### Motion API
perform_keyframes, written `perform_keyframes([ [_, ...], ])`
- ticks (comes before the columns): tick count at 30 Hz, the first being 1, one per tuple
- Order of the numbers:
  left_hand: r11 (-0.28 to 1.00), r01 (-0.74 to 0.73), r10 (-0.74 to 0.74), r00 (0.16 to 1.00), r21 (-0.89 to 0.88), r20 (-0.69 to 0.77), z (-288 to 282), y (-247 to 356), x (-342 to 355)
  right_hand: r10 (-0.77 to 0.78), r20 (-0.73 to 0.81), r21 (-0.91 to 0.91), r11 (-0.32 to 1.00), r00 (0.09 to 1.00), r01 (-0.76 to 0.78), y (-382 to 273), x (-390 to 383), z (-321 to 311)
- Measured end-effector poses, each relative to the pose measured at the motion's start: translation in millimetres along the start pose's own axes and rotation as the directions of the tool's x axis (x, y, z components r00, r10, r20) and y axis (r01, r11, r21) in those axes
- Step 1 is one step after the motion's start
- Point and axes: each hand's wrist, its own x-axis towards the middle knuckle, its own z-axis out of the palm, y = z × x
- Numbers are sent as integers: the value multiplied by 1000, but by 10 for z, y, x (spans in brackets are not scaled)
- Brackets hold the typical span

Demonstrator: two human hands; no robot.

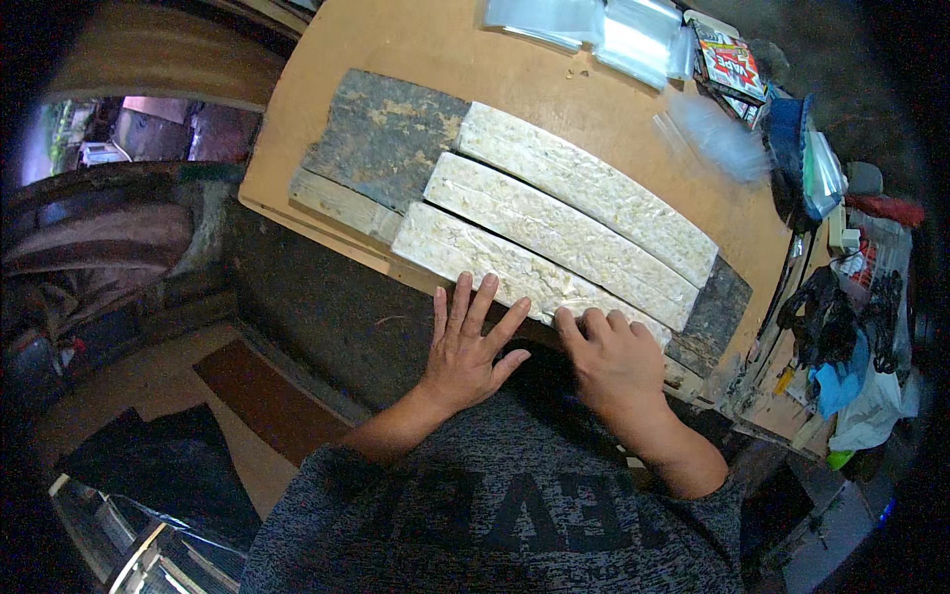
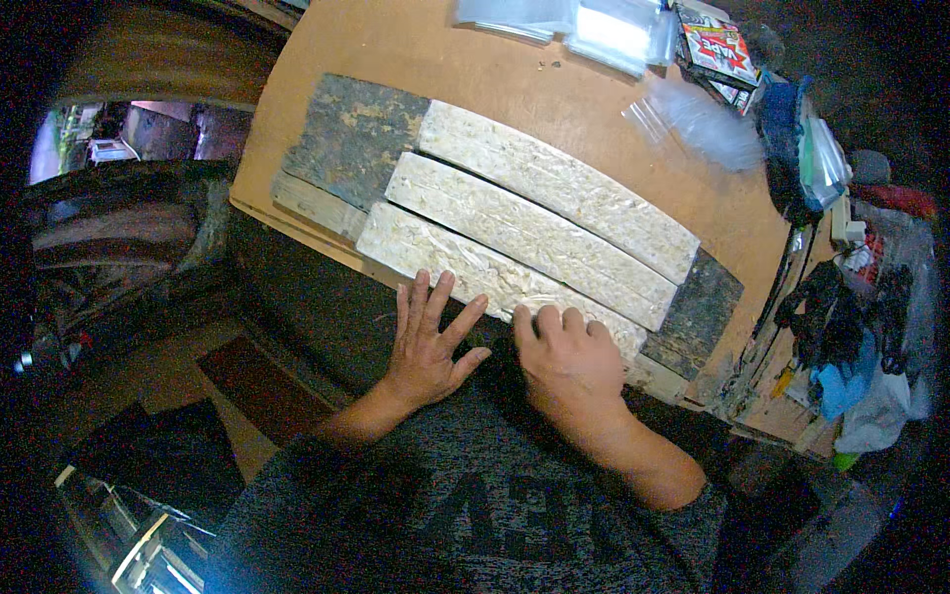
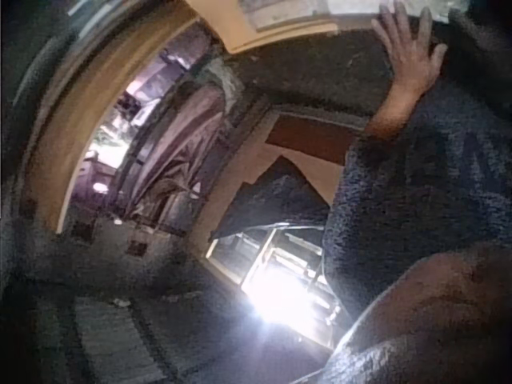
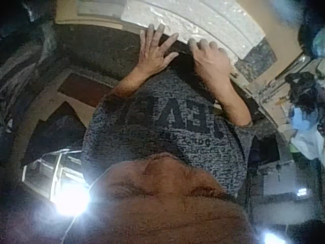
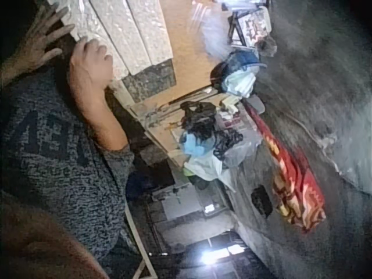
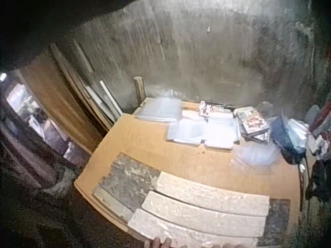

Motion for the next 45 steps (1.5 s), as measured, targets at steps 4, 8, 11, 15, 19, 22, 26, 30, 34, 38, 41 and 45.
perform_keyframes([
  [4,1000,3,-4,1000,27,22,-37,21,27,-11,-21,-32,999,1000,10,-59,55,37],
  [8,997,-24,23,999,68,28,-100,123,43,82,19,124,989,996,-83,153,-178,-99],
  [11,992,-66,64,998,106,23,-88,175,62,267,20,273,926,963,-262,281,-435,-184],
  [15,983,77,-71,997,166,-40,-204,49,128,523,-153,499,773,839,-391,595,-863,20],
  [19,954,254,-240,965,161,-105,-416,-196,184,751,-154,628,576,642,-523,949,-1047,474],
  [22,949,300,-276,939,96,-206,-469,-367,315,799,83,800,302,595,-517,1088,-1015,621],
  [26,958,283,-285,929,-43,-234,-551,-523,679,816,43,884,237,576,-403,1278,-877,1071],
  [30,938,232,-288,934,-257,-211,-485,-765,1001,772,183,972,-51,608,-229,1433,-752,1242],
  [34,910,284,-341,927,-303,-155,-493,-789,1058,679,358,934,-264,640,-243,1307,-757,808],
  [38,893,299,-361,922,-337,-138,-480,-823,1036,646,381,925,-268,661,-271,1202,-718,540],
  [41,904,261,-328,932,-339,-157,-424,-887,1060,630,313,948,-245,710,-201,1292,-713,706],
  [45,887,259,-355,912,-382,-205,-485,-832,996,679,266,964,-191,684,-185,1248,-652,667],
])
